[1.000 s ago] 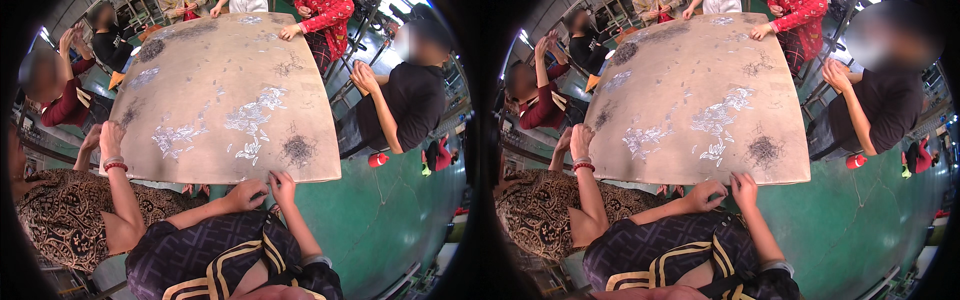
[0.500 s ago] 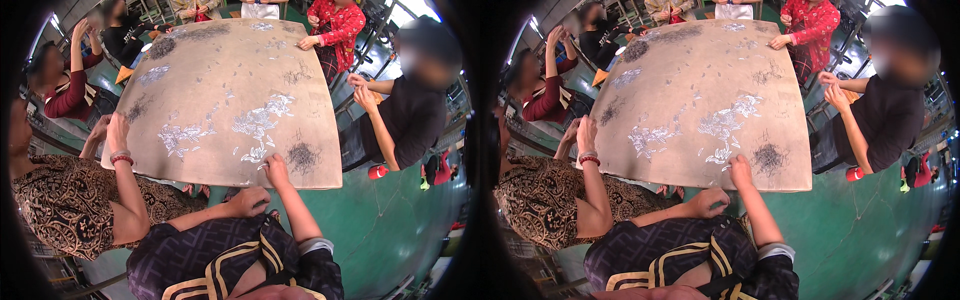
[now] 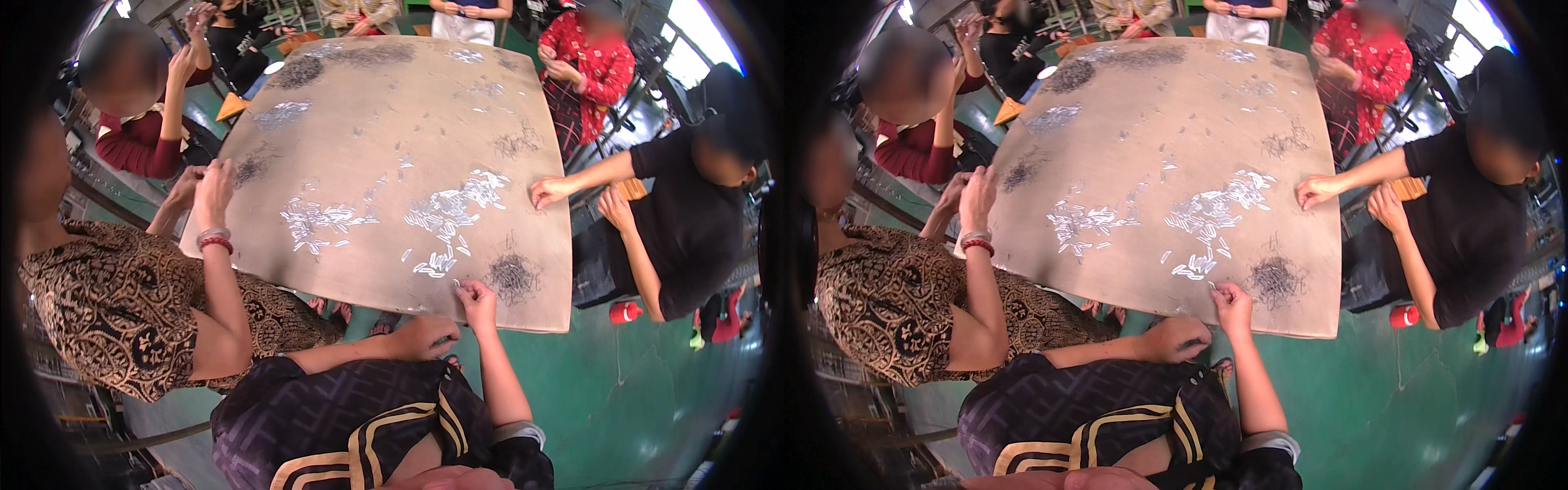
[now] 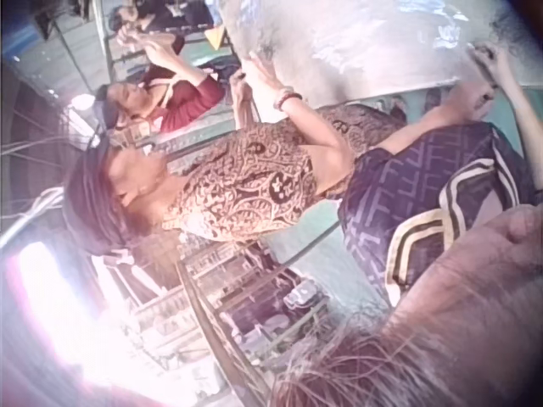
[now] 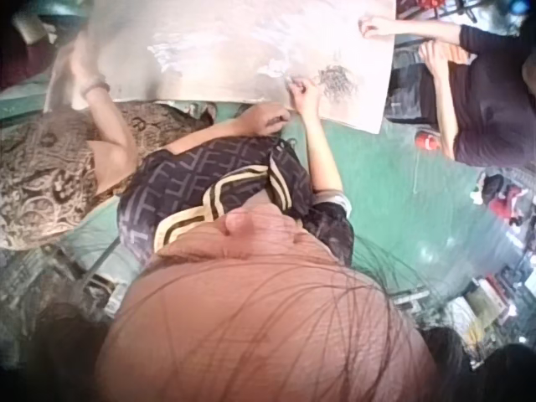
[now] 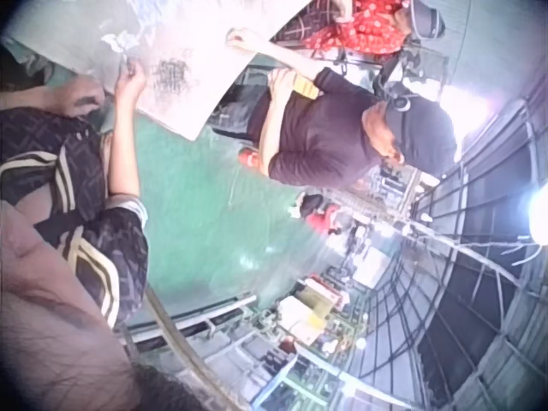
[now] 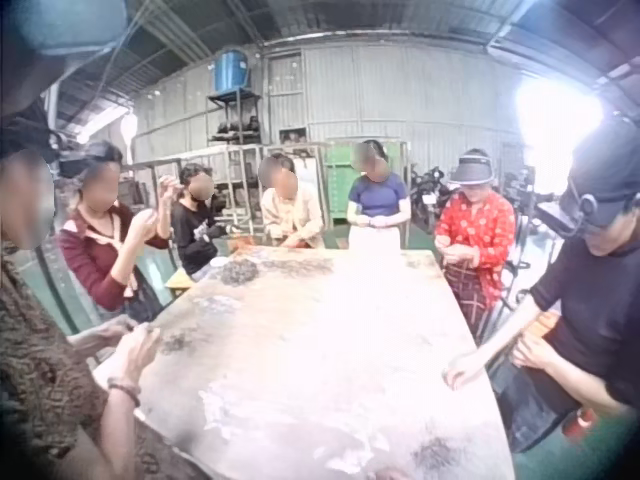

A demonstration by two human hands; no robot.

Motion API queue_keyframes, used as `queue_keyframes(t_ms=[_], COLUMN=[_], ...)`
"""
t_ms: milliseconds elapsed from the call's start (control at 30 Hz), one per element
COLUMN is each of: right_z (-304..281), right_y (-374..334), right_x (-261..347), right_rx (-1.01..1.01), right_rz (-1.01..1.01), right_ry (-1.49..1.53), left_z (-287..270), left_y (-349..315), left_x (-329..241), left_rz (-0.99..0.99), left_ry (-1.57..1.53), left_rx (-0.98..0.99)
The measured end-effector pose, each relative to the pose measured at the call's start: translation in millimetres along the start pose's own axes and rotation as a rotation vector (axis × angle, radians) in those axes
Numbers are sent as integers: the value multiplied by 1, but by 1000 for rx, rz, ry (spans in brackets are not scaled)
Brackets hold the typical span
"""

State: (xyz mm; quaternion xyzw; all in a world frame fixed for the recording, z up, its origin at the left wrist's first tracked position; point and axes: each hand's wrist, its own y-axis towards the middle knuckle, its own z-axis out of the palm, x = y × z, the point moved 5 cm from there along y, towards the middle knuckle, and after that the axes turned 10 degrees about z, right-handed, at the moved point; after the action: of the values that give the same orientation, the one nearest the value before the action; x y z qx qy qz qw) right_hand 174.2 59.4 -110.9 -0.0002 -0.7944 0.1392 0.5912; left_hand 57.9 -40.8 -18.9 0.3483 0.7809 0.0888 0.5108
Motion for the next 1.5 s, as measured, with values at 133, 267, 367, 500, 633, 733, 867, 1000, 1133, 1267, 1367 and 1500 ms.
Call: queue_keyframes(t_ms=[133,267,367,500,633,733,867,1000,1133,1267,1367,1500], right_z=[-20,-37,-47,-50,-55,-59,-66,-71,-76,-84,-89,-96], right_y=[-41,-66,-78,-87,-97,-110,-128,-145,-157,-161,-160,-162], right_x=[18,28,40,51,71,94,119,130,137,131,121,116], right_rx=[51,-36,-164,-178,-246,-305,-363,-401,-444,-478,-515,-550], right_rz=[248,261,188,127,-22,-143,-239,-267,-268,-277,-234,-209], right_ry=[511,555,448,378,199,49,-24,-38,-52,-55,-45,-14], left_z=[1,2,2,1,0,-3,-13,-26,2,25,28,29], left_y=[6,15,23,29,32,34,48,68,87,95,98,110], left_x=[3,5,4,4,1,-4,-5,26,62,76,88,74], left_rz=[-20,-20,-32,-88,-124,-182,-244,-393,-219,-155,-226,-191], left_ry=[6,38,46,34,5,-54,-202,103,441,683,628,750], left_rx=[-18,-59,-100,-59,-52,-28,99,38,-7,131,144,339])
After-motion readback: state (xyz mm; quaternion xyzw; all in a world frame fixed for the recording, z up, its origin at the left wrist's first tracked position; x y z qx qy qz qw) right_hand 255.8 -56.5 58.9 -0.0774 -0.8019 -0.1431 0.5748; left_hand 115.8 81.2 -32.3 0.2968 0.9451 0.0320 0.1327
